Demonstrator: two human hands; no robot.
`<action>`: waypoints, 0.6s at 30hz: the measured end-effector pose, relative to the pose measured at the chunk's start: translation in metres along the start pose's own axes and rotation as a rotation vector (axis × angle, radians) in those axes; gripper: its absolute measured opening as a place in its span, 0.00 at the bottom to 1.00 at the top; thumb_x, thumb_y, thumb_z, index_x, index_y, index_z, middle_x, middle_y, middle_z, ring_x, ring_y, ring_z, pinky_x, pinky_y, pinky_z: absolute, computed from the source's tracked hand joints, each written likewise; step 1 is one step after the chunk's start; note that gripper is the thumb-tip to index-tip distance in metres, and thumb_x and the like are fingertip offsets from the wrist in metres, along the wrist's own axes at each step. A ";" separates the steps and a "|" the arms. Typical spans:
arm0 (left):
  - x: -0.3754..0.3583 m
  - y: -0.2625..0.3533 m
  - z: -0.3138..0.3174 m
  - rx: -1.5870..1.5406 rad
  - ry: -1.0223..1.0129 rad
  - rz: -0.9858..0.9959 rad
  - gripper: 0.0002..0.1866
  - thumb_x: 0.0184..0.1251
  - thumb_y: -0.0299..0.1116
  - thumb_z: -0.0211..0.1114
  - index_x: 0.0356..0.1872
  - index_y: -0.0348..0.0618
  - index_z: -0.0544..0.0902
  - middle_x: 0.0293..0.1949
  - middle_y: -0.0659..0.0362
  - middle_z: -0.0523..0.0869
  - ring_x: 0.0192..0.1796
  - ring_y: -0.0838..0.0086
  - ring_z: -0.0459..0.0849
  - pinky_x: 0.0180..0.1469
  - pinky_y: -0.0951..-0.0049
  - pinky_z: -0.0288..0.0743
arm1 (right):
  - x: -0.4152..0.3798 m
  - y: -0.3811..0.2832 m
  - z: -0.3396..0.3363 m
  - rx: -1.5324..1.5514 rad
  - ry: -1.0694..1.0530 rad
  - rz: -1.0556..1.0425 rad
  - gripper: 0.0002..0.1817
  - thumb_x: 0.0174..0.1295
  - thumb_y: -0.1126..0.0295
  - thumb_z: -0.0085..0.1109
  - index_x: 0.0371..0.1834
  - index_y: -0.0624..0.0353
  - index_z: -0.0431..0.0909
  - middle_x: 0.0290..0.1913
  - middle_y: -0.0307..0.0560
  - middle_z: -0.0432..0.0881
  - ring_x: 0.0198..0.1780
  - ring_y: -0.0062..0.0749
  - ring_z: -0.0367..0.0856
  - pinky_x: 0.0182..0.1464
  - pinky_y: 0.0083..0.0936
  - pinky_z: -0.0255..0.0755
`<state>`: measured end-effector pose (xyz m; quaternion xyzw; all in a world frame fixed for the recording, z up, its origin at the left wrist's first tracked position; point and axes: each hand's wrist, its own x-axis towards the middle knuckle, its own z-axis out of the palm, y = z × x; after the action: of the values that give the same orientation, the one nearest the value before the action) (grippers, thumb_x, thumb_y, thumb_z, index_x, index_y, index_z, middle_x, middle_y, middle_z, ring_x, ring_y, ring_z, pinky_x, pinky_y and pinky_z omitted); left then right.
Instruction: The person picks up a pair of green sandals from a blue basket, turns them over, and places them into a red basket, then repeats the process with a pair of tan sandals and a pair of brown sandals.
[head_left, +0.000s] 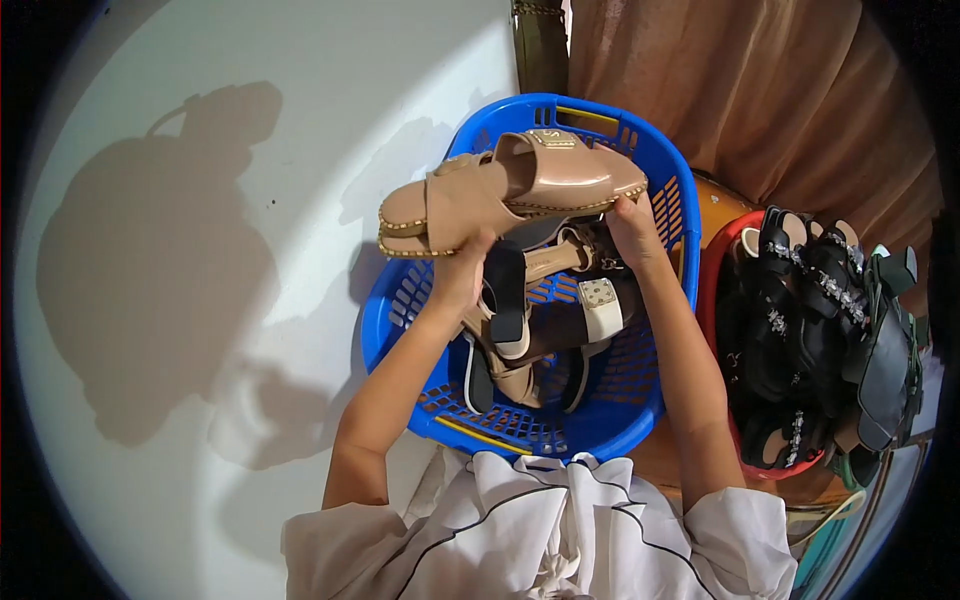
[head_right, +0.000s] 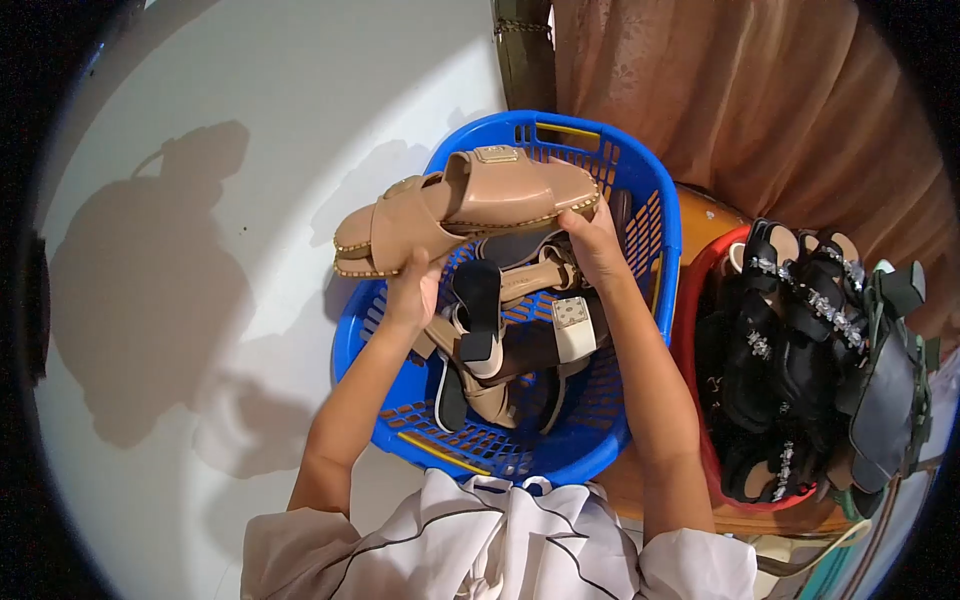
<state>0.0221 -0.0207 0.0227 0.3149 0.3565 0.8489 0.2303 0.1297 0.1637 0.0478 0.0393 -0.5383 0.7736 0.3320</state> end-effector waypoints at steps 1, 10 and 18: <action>0.003 -0.001 -0.005 -0.005 0.005 0.009 0.36 0.49 0.38 0.68 0.58 0.43 0.59 0.57 0.59 0.65 0.60 0.70 0.63 0.63 0.65 0.53 | 0.000 -0.001 0.007 -0.011 0.048 -0.013 0.45 0.35 0.53 0.69 0.57 0.65 0.60 0.53 0.49 0.70 0.56 0.31 0.66 0.59 0.25 0.54; 0.009 0.002 0.003 -0.093 0.080 -0.001 0.34 0.51 0.48 0.64 0.56 0.43 0.62 0.54 0.57 0.69 0.56 0.69 0.68 0.59 0.65 0.61 | -0.001 0.000 0.015 0.027 0.099 -0.100 0.41 0.40 0.57 0.66 0.56 0.68 0.60 0.51 0.52 0.71 0.52 0.32 0.69 0.58 0.25 0.57; 0.025 0.028 -0.010 -0.157 0.323 0.036 0.36 0.55 0.59 0.53 0.55 0.39 0.63 0.51 0.51 0.72 0.53 0.65 0.73 0.50 0.64 0.74 | -0.004 0.008 0.021 0.179 0.247 -0.053 0.30 0.49 0.65 0.60 0.55 0.61 0.61 0.53 0.48 0.70 0.54 0.33 0.68 0.54 0.34 0.63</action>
<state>-0.0071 -0.0281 0.0478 0.1617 0.3159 0.9177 0.1788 0.1226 0.1423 0.0484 -0.0125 -0.4212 0.8084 0.4110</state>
